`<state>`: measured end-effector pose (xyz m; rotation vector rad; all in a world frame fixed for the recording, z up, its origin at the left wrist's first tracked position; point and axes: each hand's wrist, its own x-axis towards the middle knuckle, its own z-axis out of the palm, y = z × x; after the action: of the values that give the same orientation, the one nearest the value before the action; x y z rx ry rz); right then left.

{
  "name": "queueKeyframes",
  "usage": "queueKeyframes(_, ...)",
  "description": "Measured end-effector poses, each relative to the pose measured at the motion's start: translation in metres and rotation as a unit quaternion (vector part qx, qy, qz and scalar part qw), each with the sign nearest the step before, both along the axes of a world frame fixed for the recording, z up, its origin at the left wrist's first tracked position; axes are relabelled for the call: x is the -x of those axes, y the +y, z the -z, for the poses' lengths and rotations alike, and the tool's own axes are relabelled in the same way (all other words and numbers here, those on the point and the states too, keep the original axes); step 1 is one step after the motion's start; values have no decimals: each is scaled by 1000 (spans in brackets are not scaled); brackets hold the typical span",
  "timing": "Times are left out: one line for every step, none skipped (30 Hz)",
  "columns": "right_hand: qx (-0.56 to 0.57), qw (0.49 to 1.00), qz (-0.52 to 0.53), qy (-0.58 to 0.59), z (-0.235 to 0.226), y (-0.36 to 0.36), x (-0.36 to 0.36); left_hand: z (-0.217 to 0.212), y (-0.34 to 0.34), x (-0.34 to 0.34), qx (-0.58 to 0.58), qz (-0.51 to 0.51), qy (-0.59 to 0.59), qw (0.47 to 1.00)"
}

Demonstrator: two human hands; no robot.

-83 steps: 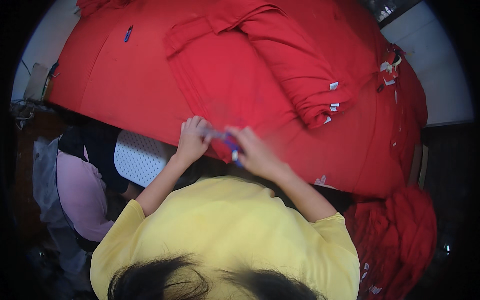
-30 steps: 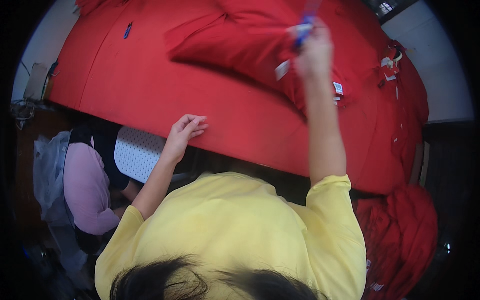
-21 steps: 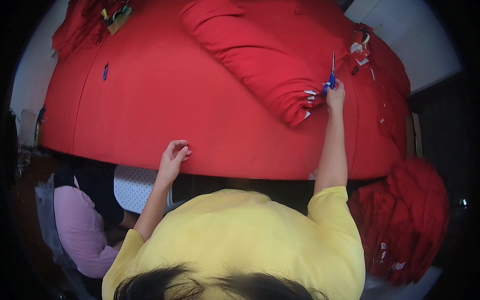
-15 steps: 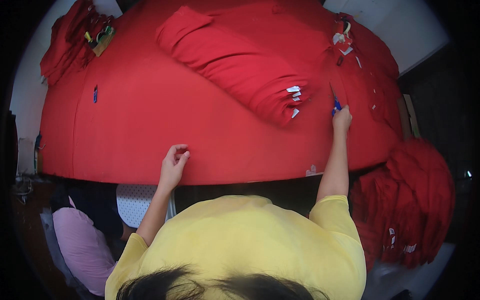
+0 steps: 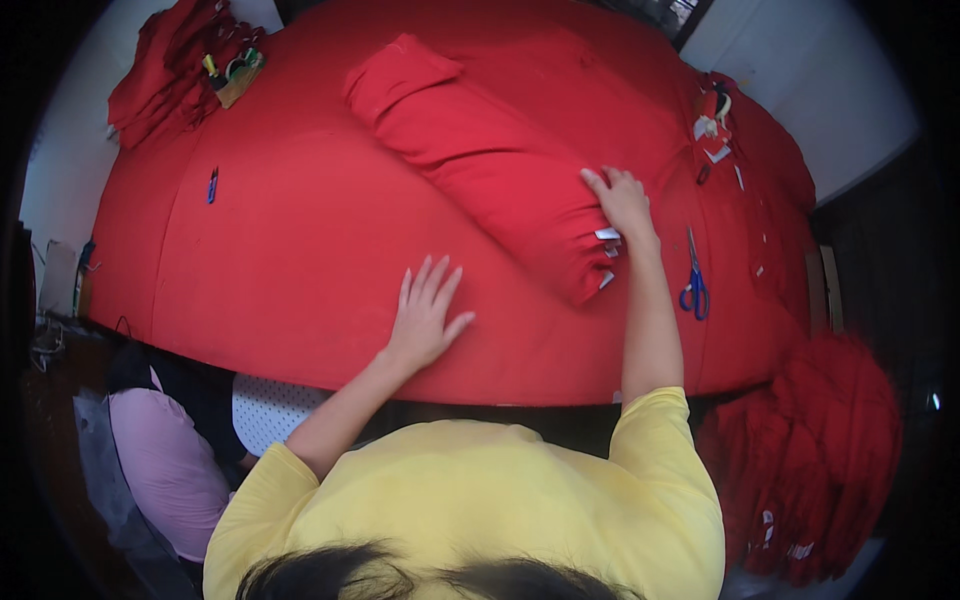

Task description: The person handles a blue strap and then uses scissors to cut tags off a red shirt laid on a red table. The person also moves a white paper and handles packaged items from plastic bags on the floor.

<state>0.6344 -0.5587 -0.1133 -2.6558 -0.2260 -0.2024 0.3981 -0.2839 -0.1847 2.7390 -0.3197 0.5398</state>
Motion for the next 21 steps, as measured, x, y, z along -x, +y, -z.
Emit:
queueKeyframes(59,997,40,28,-5,16,6,-11,12,-22,29,-15,-42,999)
queueKeyframes(56,995,65,48,7,11,-2,-25,22,-55,63,-18,-87,994)
queueKeyframes(99,992,81,17,6,26,6,-40,39,-87,90,-38,-128,987)
queueKeyframes(102,991,89,-17,12,30,8,-56,59,-127,140,-46,-183,972)
queueKeyframes(103,988,101,-51,20,30,9,-79,74,-164,170,-77,-220,958)
queueKeyframes(107,987,101,-60,19,34,13,-98,93,-200,204,-105,-244,942)
queueKeyframes(110,987,100,-66,19,38,16,-116,111,-233,220,-158,-258,928)
queueKeyframes(118,985,106,-69,18,35,17,-130,121,-262,187,-189,-280,922)
queueKeyframes(106,987,97,-66,17,34,14,-137,127,-284,179,-200,-264,927)
queueKeyframes(95,989,94,-59,19,31,12,-142,128,-306,171,-205,-244,932)
queueKeyframes(83,991,90,-53,19,29,11,-143,130,-323,162,-211,-224,937)
queueKeyframes(51,994,84,-45,23,27,10,-139,136,-336,142,-219,-176,949)
queueKeyframes(41,995,77,-37,22,23,9,-132,144,-348,126,-229,-120,958)
queueKeyframes(30,997,68,-31,20,21,8,-126,152,-360,232,-233,-76,941)
queueKeyframes(22,998,58,-21,21,18,9,-122,159,-367,329,-245,-83,908)
queueKeyframes(8,999,33,-14,15,29,6,-115,203,-373,467,-219,-109,850)
queueKeyframes(24,999,24,4,14,24,6,-116,212,-371,625,-140,-109,760)
queueKeyframes(40,999,27,23,10,13,9,-126,206,-362,742,-64,-28,667)
queueKeyframes(44,999,5,28,1,16,7,-131,237,-351,726,-43,-15,686)
queueKeyframes(69,996,-3,64,-11,17,6,-142,251,-334,661,-105,-14,743)
queueKeyframes(90,991,-19,98,-30,22,2,-152,264,-312,653,-98,-36,750)
